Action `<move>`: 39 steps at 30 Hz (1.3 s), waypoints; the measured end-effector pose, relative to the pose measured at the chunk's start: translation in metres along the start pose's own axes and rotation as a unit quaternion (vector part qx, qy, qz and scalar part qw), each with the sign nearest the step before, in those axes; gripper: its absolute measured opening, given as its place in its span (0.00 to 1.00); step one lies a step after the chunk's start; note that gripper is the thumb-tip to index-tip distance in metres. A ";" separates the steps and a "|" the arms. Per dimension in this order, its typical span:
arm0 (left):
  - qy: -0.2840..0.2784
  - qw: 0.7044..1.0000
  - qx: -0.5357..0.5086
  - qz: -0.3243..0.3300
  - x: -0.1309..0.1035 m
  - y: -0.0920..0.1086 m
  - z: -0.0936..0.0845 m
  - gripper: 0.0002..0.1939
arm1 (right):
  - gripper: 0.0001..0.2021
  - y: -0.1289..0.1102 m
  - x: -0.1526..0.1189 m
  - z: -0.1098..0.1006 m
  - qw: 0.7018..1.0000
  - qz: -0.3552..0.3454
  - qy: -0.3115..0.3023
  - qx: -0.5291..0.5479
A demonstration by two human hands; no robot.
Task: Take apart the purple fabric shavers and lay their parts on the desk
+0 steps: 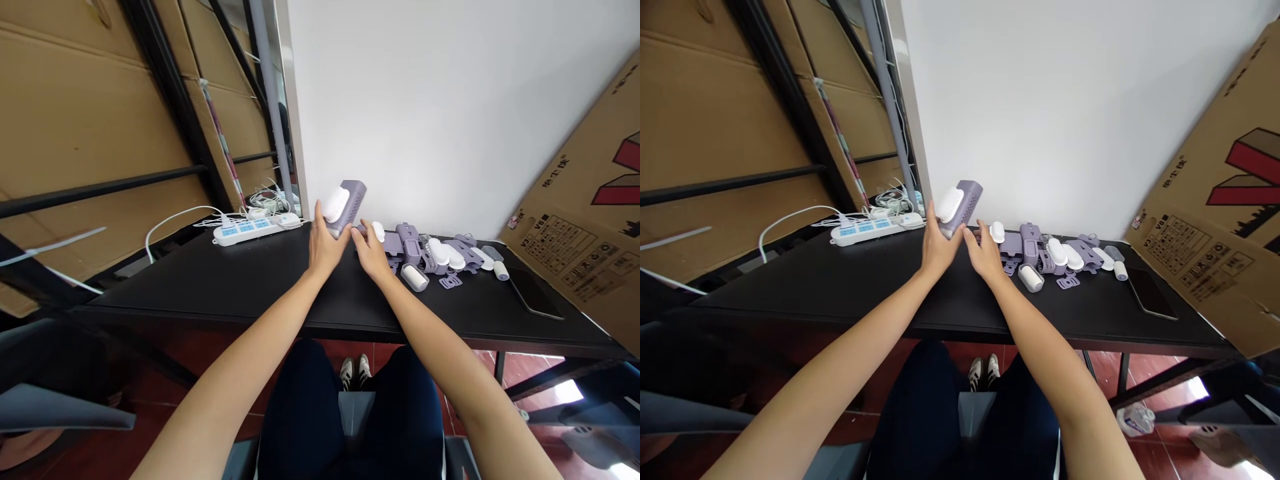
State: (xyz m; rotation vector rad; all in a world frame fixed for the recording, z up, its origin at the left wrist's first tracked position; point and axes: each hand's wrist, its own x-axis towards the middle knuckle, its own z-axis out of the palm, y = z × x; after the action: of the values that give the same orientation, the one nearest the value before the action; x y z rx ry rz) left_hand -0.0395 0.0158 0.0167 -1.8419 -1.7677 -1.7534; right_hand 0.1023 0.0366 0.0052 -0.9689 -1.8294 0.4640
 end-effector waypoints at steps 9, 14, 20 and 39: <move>-0.178 0.956 0.032 0.230 -0.006 -0.009 -0.008 0.39 | 0.33 -0.006 -0.001 -0.045 0.908 0.105 -0.062 0.402; -0.034 0.989 -0.144 0.022 0.007 -0.020 -0.006 0.34 | 0.32 -0.008 -0.006 -0.064 0.860 0.149 -0.174 0.456; -0.080 0.910 -0.374 -0.159 0.019 -0.027 0.001 0.38 | 0.31 -0.014 -0.011 -0.057 0.859 0.195 -0.248 0.403; -0.205 0.942 0.104 0.244 -0.007 0.003 -0.012 0.47 | 0.25 0.008 -0.010 -0.066 0.984 0.098 0.057 0.138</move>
State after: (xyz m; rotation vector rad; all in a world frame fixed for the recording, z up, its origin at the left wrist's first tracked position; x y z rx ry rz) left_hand -0.0426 0.0024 0.0181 -2.3975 -1.3450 -1.0220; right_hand 0.1663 0.0270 0.0239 -0.9658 -1.5265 0.7468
